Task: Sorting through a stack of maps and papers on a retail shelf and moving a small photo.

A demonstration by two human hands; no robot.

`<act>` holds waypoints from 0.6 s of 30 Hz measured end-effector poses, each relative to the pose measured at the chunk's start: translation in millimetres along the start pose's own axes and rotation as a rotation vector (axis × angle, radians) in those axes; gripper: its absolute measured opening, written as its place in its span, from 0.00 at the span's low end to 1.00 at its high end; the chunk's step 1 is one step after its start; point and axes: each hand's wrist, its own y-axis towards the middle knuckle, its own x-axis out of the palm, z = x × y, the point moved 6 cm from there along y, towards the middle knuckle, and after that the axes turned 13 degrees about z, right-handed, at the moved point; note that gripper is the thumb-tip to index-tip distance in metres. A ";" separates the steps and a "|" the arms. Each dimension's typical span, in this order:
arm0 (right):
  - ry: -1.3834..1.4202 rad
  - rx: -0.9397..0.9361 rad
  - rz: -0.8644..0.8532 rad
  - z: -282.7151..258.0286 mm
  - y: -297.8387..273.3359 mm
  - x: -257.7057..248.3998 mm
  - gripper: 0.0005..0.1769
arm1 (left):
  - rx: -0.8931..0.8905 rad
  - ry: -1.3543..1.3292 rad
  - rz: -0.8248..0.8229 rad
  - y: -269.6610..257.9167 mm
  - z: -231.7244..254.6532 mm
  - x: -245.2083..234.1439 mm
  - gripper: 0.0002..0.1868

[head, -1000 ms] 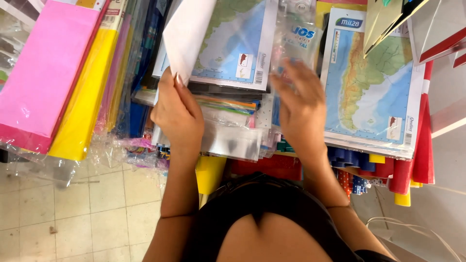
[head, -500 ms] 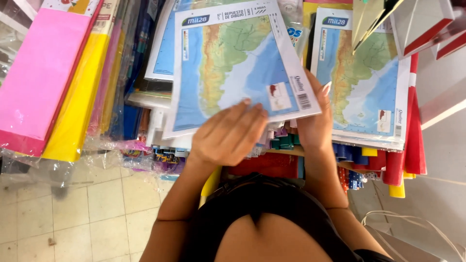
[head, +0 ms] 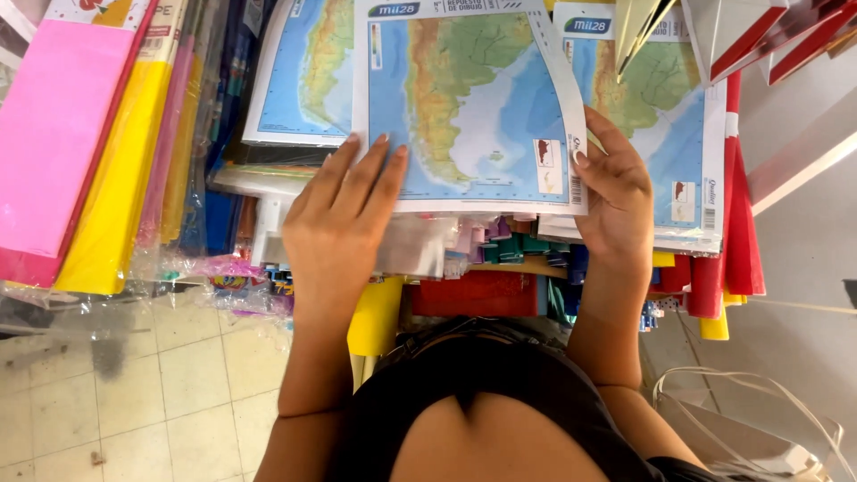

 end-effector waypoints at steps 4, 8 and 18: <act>-0.184 -0.151 -0.112 5.0 9.9 -49.2 0.33 | 0.053 -0.061 0.152 -8.2 28.9 20.3 0.13; -0.361 -0.274 0.014 -17.7 -3.6 -90.8 0.28 | 0.064 -0.244 0.263 2.2 77.5 18.6 0.16; -1.023 -0.488 0.550 -78.0 -58.3 -123.5 0.19 | 0.100 -0.416 -0.060 -30.7 151.6 65.8 0.17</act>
